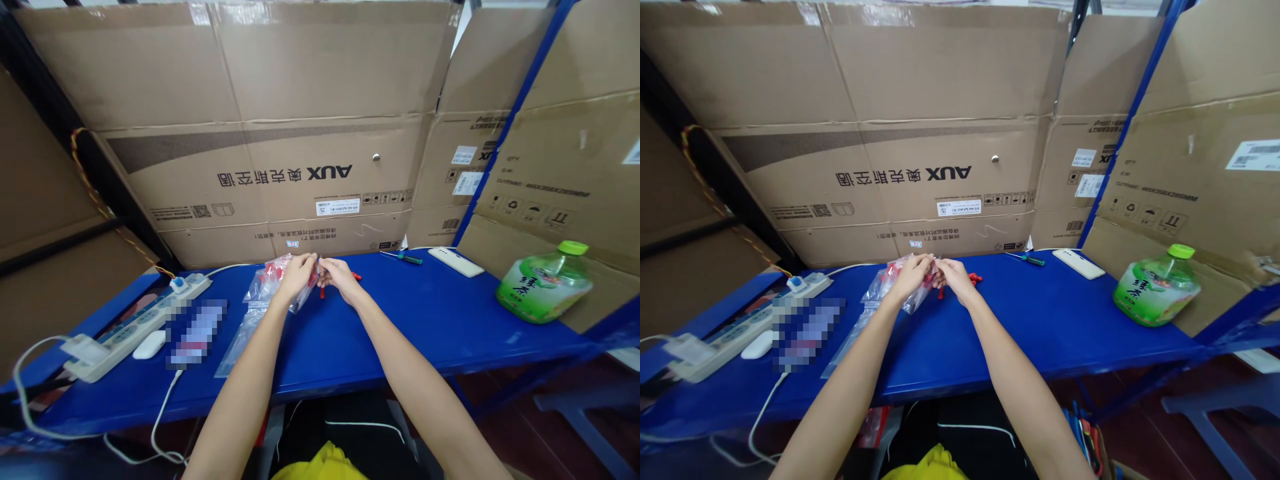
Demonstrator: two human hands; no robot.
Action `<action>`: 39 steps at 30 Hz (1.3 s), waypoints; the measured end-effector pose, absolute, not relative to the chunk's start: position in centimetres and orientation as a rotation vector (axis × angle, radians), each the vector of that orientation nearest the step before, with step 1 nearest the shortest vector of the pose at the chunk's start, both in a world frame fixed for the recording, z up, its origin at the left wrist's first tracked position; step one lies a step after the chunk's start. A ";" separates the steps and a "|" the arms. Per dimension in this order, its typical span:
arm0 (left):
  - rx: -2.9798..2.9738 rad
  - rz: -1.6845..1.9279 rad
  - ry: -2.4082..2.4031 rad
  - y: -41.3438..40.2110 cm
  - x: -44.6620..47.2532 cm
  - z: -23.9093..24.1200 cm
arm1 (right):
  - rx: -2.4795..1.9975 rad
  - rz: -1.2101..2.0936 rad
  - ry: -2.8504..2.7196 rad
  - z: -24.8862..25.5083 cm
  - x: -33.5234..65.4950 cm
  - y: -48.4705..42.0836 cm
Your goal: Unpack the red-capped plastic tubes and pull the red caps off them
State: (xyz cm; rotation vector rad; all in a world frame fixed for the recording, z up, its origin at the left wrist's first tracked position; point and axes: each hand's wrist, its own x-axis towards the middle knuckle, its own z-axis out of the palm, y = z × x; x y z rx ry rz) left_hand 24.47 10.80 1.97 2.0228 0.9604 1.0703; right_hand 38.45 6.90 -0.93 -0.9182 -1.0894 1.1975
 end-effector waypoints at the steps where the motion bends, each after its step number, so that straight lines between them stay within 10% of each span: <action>1: 1.972 1.050 0.968 10.8 24.6 1.7 | -0.947 1.197 -1.102 -1.1 38.5 7.0; 39: 2.040 1.221 0.918 11.0 25.0 1.3 | -0.990 0.816 -0.963 -1.7 36.9 7.3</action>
